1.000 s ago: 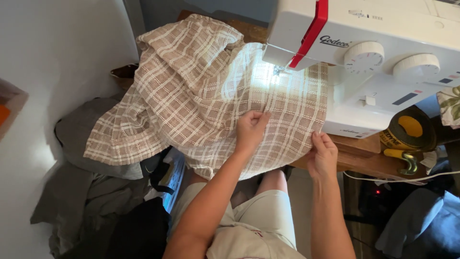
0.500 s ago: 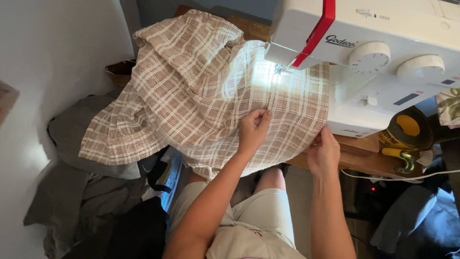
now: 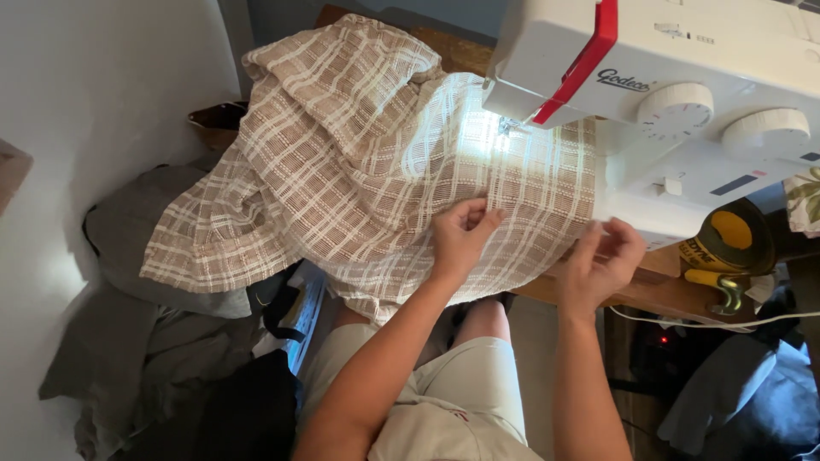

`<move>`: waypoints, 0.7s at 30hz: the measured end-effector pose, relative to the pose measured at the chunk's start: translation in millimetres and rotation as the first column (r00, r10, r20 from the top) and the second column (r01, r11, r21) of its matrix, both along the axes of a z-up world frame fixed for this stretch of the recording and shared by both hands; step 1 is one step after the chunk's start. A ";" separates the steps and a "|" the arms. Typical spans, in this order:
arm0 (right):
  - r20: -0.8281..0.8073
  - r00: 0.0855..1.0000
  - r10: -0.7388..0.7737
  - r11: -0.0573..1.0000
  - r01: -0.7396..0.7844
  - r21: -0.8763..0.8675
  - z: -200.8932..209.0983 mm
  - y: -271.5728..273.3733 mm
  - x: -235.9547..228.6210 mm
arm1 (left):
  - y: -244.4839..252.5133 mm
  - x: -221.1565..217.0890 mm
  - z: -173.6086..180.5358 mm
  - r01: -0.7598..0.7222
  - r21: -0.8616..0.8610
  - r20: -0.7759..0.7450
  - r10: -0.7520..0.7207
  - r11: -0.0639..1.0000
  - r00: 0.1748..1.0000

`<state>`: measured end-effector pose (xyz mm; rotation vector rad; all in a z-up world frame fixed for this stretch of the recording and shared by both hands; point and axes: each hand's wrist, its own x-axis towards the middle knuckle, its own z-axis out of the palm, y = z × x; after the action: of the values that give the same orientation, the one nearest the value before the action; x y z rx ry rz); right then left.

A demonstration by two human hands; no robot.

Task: Sewing a large piece of checkered fabric using a sewing machine

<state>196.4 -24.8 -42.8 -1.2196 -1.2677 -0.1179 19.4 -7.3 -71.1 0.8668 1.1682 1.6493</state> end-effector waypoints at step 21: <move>0.620 0.658 0.428 0.895 -0.405 -0.188 65.0 49.6 -60.8 | 16.7 -0.4 -29.7 0.089 0.040 0.060 -0.091 0.995 0.994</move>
<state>135.6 24.8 22.2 -0.8941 -2.1529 -0.1930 19.0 9.4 -100.9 0.8730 1.0448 1.6176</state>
